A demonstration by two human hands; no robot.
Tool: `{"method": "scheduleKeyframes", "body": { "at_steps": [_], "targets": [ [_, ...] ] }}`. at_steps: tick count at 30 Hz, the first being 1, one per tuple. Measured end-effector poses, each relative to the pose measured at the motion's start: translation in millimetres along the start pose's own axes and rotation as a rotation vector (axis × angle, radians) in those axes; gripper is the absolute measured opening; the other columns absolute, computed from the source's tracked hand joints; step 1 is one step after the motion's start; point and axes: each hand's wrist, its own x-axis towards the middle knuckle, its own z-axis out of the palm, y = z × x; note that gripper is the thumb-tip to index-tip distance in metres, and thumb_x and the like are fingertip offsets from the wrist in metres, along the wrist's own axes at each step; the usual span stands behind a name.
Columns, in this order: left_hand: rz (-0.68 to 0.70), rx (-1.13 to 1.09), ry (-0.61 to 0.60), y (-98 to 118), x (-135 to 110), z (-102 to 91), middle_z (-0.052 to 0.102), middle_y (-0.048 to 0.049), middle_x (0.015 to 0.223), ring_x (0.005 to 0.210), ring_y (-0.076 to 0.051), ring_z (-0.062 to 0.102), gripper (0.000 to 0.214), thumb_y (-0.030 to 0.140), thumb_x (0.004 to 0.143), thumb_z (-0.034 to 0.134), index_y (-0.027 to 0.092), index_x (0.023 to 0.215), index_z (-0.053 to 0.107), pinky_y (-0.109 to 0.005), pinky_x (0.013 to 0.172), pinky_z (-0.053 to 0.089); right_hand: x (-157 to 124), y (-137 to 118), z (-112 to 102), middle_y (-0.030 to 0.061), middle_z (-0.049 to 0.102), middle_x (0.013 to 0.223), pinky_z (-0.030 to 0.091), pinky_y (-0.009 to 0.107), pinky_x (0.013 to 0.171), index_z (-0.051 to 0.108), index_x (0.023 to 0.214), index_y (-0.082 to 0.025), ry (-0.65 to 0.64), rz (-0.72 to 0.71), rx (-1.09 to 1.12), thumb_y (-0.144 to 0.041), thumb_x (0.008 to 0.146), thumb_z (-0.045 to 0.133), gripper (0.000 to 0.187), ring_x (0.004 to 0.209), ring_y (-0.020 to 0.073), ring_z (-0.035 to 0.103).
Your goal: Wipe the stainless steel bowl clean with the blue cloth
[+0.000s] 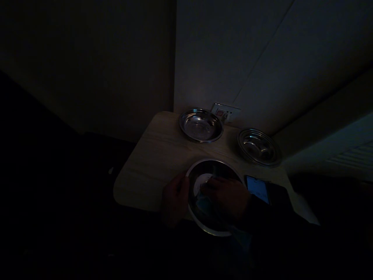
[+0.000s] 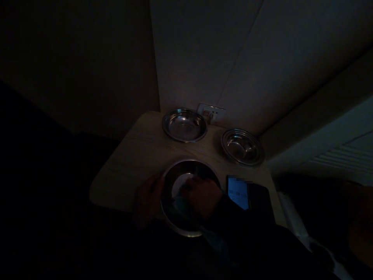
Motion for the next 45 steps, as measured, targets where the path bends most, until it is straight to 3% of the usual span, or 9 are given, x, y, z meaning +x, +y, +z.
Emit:
{"method": "scheduleKeyframes", "body": {
  "at_steps": [18, 24, 29, 36, 40, 45],
  "targets": [
    [0.007, 0.014, -0.035, 0.6, -1.4, -1.1, 0.07, -0.0033, 0.083, 0.074, -0.015, 0.062, 0.031, 0.036, 0.083, 0.044, 0.016, 0.092, 0.066, -0.022, 0.064, 0.046, 2.7, 3.7, -5.3, 0.0066, 0.06, 0.106, 0.044, 0.034, 0.072, 0.058, 0.112, -0.027, -0.023, 0.025, 0.027, -0.021, 0.086, 0.043, 0.03, 0.095, 0.0235, 0.056],
    [-0.087, 0.001, 0.096, 2.2, -12.1, 6.0, 0.067, -0.0088, 0.102, 0.093, -0.019, 0.061, 0.035, 0.037, 0.082, 0.044, 0.015, 0.102, 0.064, -0.028, 0.08, 0.046, 0.3, 7.9, -5.3, 0.0071, 0.058, 0.11, 0.046, 0.036, 0.072, 0.057, 0.112, -0.026, 0.016, 0.013, 0.009, -0.02, 0.086, 0.044, 0.031, 0.096, 0.0244, 0.055],
    [-0.143, -0.022, 0.135, 3.7, -24.8, 7.1, 0.067, -0.0085, 0.103, 0.092, -0.02, 0.061, 0.036, 0.039, 0.083, 0.043, 0.017, 0.105, 0.062, -0.029, 0.079, 0.046, -11.4, 6.0, 2.5, 0.0063, 0.058, 0.11, 0.046, 0.035, 0.073, 0.059, 0.11, -0.029, -0.036, -0.103, 0.051, -0.024, 0.084, 0.05, 0.028, 0.093, 0.0221, 0.056],
    [-0.197, -0.058, -0.002, 8.1, -1.8, -8.6, 0.069, -0.0048, 0.079, 0.071, -0.016, 0.062, 0.026, 0.037, 0.076, 0.052, 0.015, 0.084, 0.063, -0.026, 0.062, 0.047, -12.8, 7.4, 5.5, 0.0062, 0.056, 0.112, 0.046, 0.037, 0.075, 0.058, 0.112, -0.03, -0.029, -0.13, 0.064, -0.023, 0.082, 0.052, 0.031, 0.093, 0.0229, 0.055],
    [-0.147, -0.056, -0.09, 8.9, 13.3, -5.4, 0.069, -0.0074, 0.086, 0.077, -0.018, 0.063, 0.034, 0.042, 0.076, 0.053, 0.013, 0.091, 0.063, -0.028, 0.067, 0.048, -10.9, 6.3, 3.9, 0.0064, 0.058, 0.108, 0.046, 0.037, 0.074, 0.059, 0.111, -0.029, -0.029, -0.132, 0.066, -0.024, 0.083, 0.051, 0.03, 0.092, 0.0236, 0.055],
    [-0.112, -0.096, -0.096, 5.9, 6.8, -0.3, 0.07, -0.0049, 0.083, 0.076, -0.017, 0.063, 0.034, 0.041, 0.08, 0.047, 0.015, 0.093, 0.065, -0.026, 0.064, 0.048, -6.6, 3.9, 4.9, 0.0077, 0.059, 0.11, 0.047, 0.033, 0.076, 0.059, 0.113, -0.026, -0.013, -0.071, 0.113, -0.018, 0.084, 0.049, 0.031, 0.096, 0.0212, 0.055]
  ]
}}
